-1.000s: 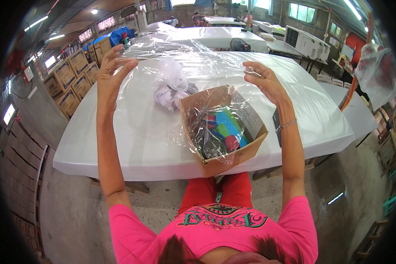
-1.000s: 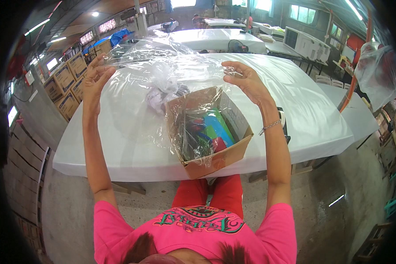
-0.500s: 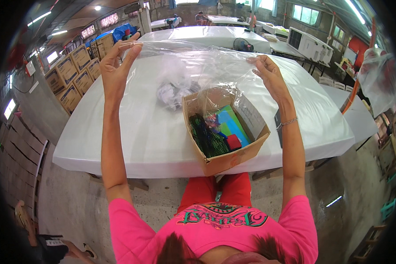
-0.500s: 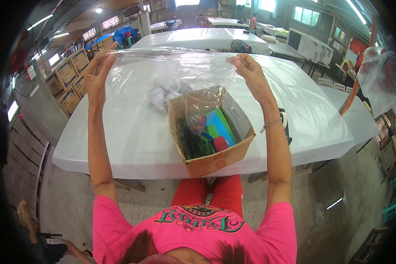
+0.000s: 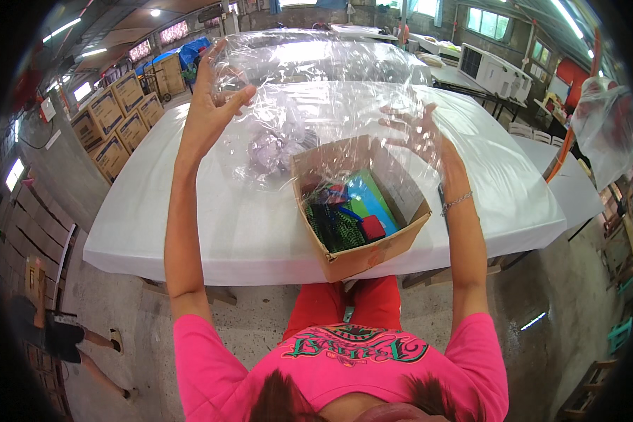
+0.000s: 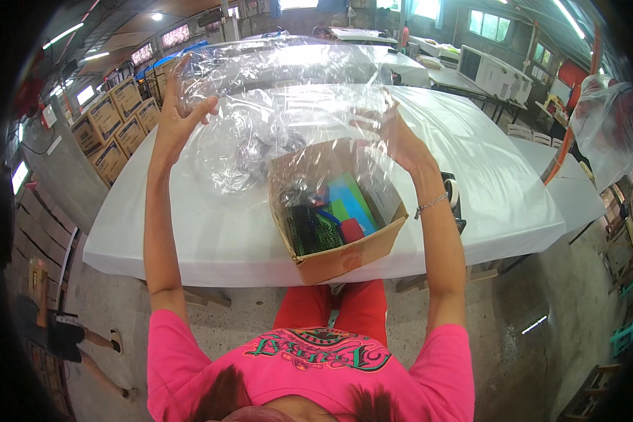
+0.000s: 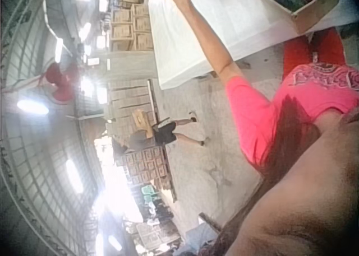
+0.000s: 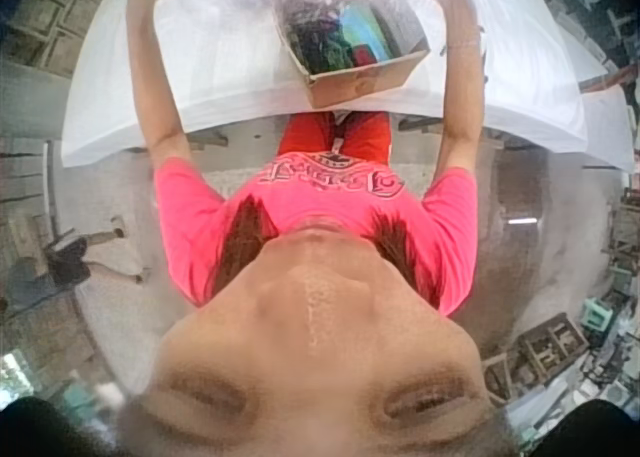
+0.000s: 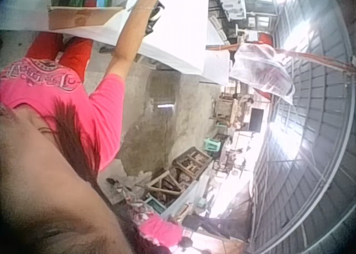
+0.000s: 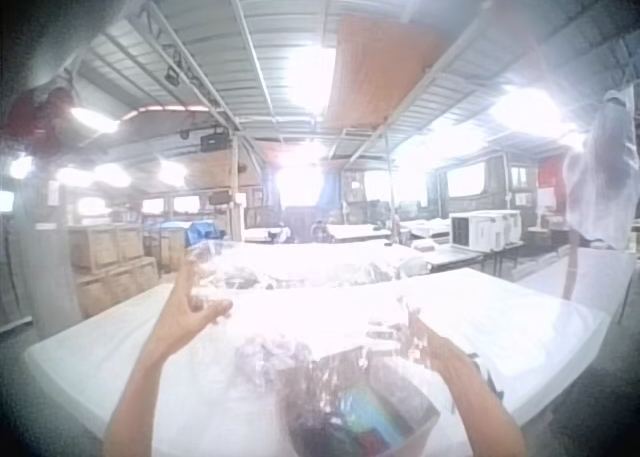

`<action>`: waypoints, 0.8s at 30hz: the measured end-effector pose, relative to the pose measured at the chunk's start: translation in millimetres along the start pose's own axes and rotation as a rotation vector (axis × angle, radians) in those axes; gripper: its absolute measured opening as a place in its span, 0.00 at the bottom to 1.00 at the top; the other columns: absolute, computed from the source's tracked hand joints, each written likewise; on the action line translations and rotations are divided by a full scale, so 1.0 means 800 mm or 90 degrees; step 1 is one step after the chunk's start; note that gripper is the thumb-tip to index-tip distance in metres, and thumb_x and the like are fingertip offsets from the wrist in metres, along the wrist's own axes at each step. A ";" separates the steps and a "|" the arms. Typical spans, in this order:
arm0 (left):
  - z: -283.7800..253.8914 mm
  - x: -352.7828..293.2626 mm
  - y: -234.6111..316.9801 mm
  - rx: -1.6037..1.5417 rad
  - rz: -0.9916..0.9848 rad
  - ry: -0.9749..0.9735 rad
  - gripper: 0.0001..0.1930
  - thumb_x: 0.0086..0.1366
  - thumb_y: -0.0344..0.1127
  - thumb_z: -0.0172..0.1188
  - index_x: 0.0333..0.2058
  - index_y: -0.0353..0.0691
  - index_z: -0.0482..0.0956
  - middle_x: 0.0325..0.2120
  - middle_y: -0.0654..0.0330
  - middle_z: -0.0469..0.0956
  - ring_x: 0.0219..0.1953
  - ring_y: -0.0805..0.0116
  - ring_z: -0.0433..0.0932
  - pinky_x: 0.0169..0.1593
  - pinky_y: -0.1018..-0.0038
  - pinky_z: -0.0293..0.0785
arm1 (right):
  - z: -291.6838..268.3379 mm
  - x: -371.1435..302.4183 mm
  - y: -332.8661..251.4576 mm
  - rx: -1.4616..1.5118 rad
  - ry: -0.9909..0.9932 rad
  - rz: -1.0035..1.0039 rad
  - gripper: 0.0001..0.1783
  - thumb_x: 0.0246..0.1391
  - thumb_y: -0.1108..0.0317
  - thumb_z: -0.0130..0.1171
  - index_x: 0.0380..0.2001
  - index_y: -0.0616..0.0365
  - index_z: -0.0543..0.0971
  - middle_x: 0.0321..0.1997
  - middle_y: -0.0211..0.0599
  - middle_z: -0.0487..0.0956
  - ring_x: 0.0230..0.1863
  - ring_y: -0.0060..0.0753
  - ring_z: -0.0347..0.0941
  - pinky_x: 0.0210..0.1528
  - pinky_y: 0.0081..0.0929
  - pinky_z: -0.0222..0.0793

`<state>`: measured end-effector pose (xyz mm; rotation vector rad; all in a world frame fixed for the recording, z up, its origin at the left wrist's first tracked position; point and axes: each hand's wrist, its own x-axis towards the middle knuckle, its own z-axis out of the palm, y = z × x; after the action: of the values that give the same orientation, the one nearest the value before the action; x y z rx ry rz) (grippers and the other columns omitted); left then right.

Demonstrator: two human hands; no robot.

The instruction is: The person places a plastic sheet over a cardboard box containing colorful items, then folds and tucks the sheet into the box. They use scissors to trim excess plastic and fold the box flaps closed.

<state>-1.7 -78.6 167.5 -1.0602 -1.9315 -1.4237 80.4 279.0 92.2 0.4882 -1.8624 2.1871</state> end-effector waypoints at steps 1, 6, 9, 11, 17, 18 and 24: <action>0.002 0.000 -0.002 -0.008 -0.006 -0.011 0.43 0.56 0.39 0.67 0.65 0.51 0.51 0.52 0.46 0.69 0.35 0.68 0.80 0.34 0.77 0.74 | -0.004 -0.001 0.008 -0.029 -0.002 0.004 0.43 0.59 0.33 0.33 0.69 0.46 0.44 0.65 0.54 0.61 0.64 0.55 0.60 0.62 0.48 0.62; 0.009 -0.001 -0.009 -0.004 -0.016 -0.022 0.44 0.55 0.36 0.67 0.66 0.56 0.49 0.51 0.45 0.70 0.33 0.70 0.80 0.33 0.77 0.74 | -0.023 0.009 0.009 0.232 0.011 -0.025 0.49 0.54 0.28 0.35 0.69 0.45 0.39 0.67 0.58 0.56 0.63 0.58 0.61 0.59 0.55 0.64; 0.003 -0.004 -0.001 0.019 -0.010 -0.017 0.43 0.56 0.33 0.66 0.66 0.57 0.50 0.48 0.49 0.71 0.33 0.70 0.80 0.33 0.77 0.75 | -0.003 -0.003 -0.013 0.084 0.051 -0.004 0.58 0.46 0.20 0.33 0.69 0.46 0.35 0.67 0.62 0.52 0.63 0.59 0.60 0.59 0.56 0.62; 0.006 -0.008 0.007 0.026 -0.002 -0.019 0.43 0.56 0.31 0.65 0.66 0.58 0.50 0.46 0.52 0.72 0.32 0.70 0.80 0.33 0.78 0.75 | -0.004 -0.004 -0.015 0.022 0.023 -0.002 0.61 0.42 0.18 0.31 0.69 0.46 0.32 0.67 0.66 0.51 0.63 0.59 0.61 0.60 0.55 0.60; 0.014 -0.011 0.018 0.033 0.005 -0.037 0.43 0.56 0.28 0.64 0.66 0.58 0.49 0.44 0.54 0.72 0.32 0.71 0.79 0.32 0.79 0.74 | -0.019 -0.008 0.002 -0.128 -0.005 -0.002 0.59 0.51 0.43 0.59 0.69 0.52 0.31 0.61 0.60 0.61 0.55 0.48 0.69 0.57 0.44 0.66; 0.012 -0.012 0.018 0.031 0.002 -0.040 0.44 0.56 0.29 0.64 0.66 0.57 0.49 0.45 0.53 0.72 0.32 0.71 0.79 0.32 0.79 0.74 | -0.017 -0.009 0.005 -0.148 -0.009 0.013 0.60 0.50 0.50 0.63 0.68 0.54 0.30 0.59 0.56 0.64 0.53 0.46 0.70 0.56 0.41 0.67; -0.017 -0.002 -0.003 -0.160 -0.019 -0.061 0.50 0.51 0.34 0.69 0.67 0.49 0.45 0.50 0.46 0.70 0.33 0.68 0.79 0.32 0.78 0.72 | -0.032 -0.007 0.017 0.004 0.026 0.075 0.30 0.52 0.65 0.65 0.55 0.63 0.67 0.42 0.33 0.76 0.42 0.24 0.73 0.49 0.27 0.72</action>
<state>-3.4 -92.1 168.8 -1.2363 -1.8758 -1.6938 77.5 302.0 74.3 0.3404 -1.9083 2.2592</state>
